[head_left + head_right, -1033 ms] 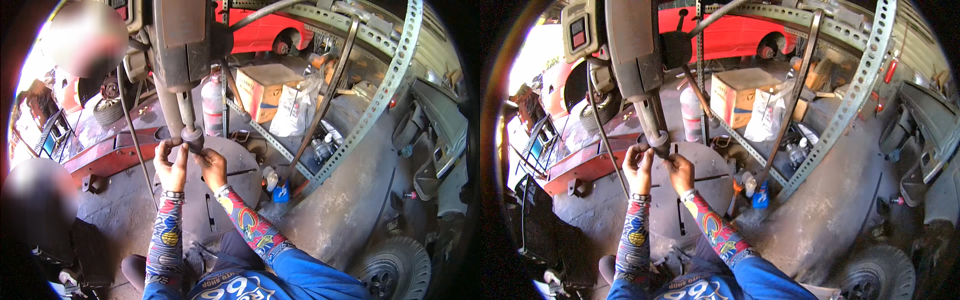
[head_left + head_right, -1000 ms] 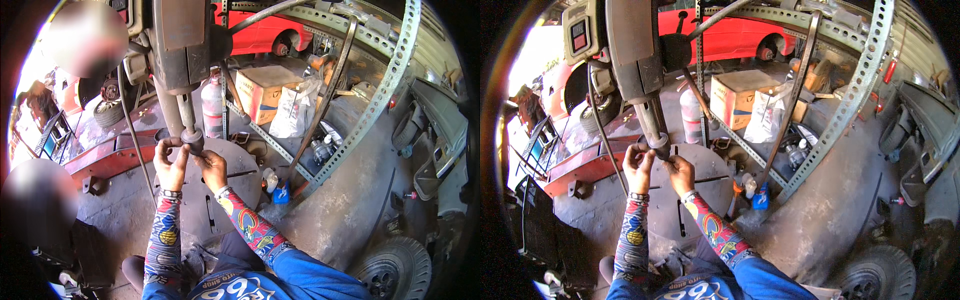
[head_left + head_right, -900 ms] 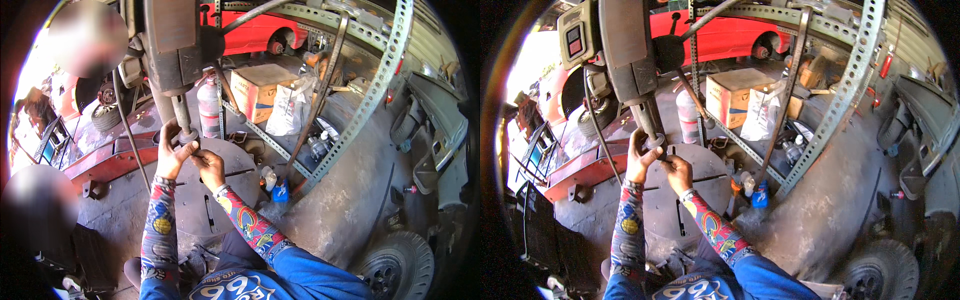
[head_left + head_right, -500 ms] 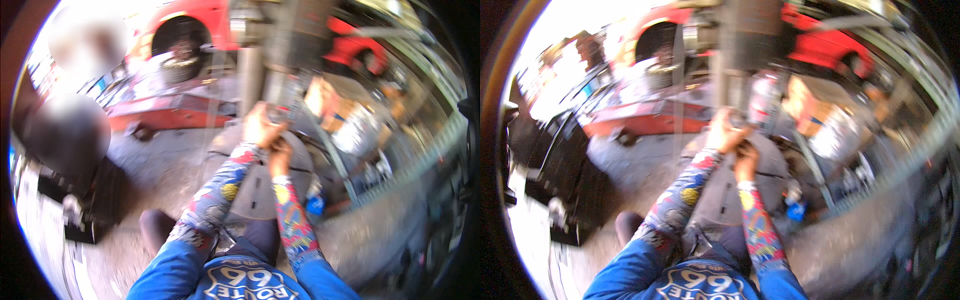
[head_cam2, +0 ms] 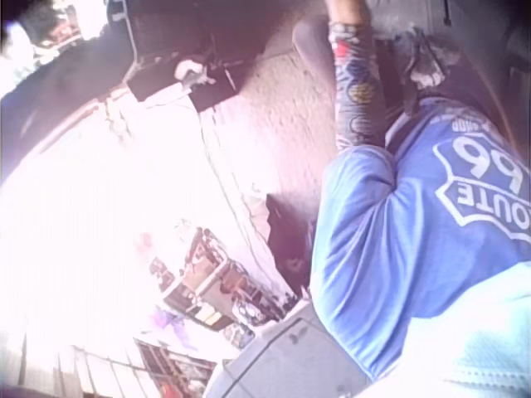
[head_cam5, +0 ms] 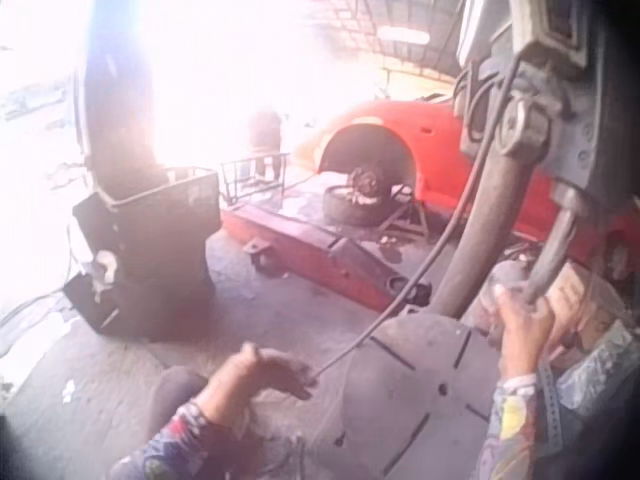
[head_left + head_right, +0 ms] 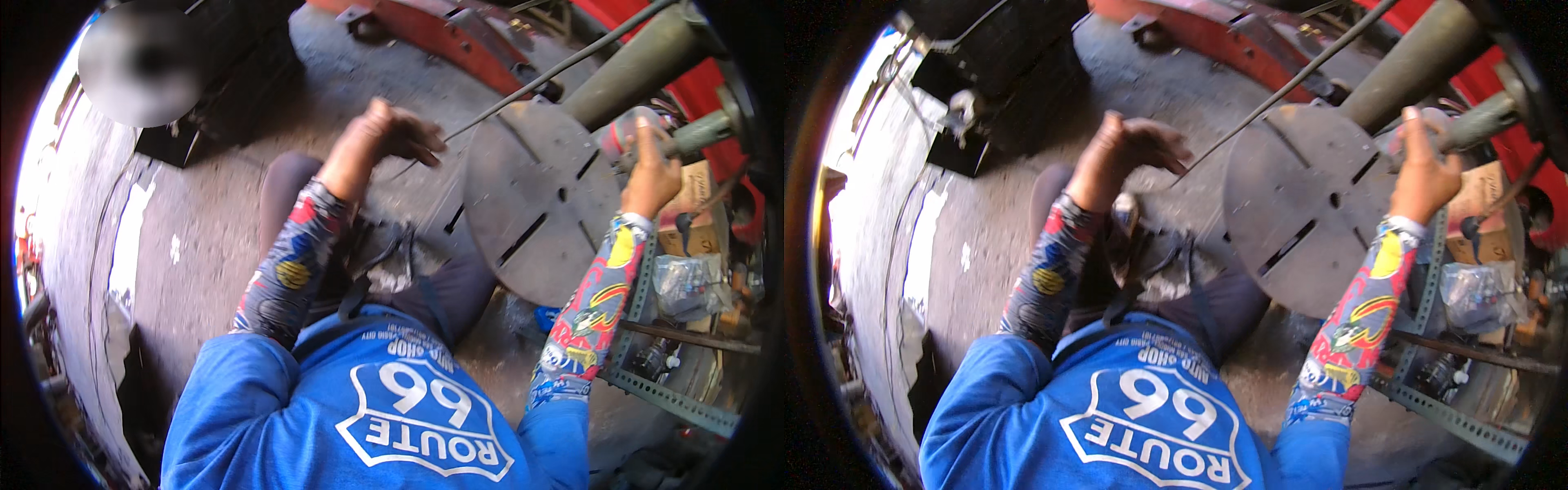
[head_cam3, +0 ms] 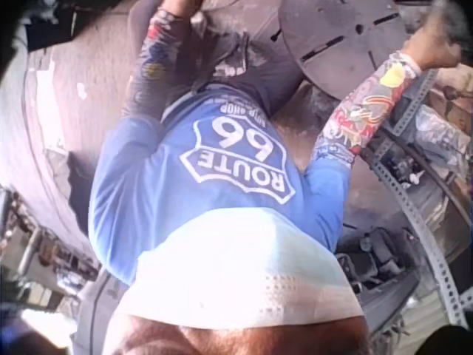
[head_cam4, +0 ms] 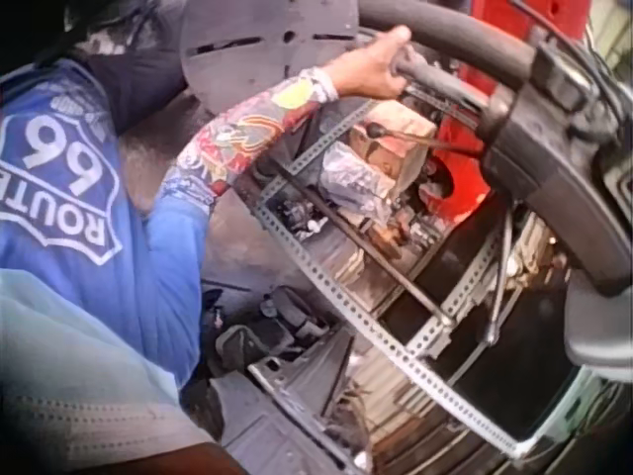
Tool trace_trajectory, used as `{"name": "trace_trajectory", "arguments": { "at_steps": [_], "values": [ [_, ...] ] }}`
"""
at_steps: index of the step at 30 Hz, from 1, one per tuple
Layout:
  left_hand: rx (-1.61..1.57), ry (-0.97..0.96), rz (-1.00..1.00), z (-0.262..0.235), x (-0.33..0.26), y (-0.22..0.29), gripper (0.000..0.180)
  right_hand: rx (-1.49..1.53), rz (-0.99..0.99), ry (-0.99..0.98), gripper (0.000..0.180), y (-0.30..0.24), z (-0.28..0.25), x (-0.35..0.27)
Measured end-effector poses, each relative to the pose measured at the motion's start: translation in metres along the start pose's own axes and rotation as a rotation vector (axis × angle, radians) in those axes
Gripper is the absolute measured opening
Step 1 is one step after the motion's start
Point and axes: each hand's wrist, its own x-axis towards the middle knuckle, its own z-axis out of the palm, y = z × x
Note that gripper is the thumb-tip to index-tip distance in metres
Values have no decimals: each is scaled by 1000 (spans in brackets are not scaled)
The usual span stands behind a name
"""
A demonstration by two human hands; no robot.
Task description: The person operates a drill press to work on a metal frame, using a hammer and chisel to adjust components. They handle a square metal frame and a circular metal plate, positioning them under the drill press and making adjustments.
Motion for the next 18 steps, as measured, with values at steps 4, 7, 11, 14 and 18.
{"name": "trace_trajectory", "arguments": {
  "at_steps": [4,7,11,14,18],
  "values": [
    [161,283,168,-15,-87,39,81,55,44,-88,18,5,-6,1],
    [194,351,255,-7,-128,55,75,67,37,-184,15,10,-13,7],
    [199,453,292,11,-161,54,71,106,-46,-324,11,22,-23,14],
    [318,543,223,22,-174,50,61,174,-19,-335,18,29,-25,20],
    [352,622,94,16,-164,29,41,127,-37,-340,18,38,-28,28]
  ]
}}
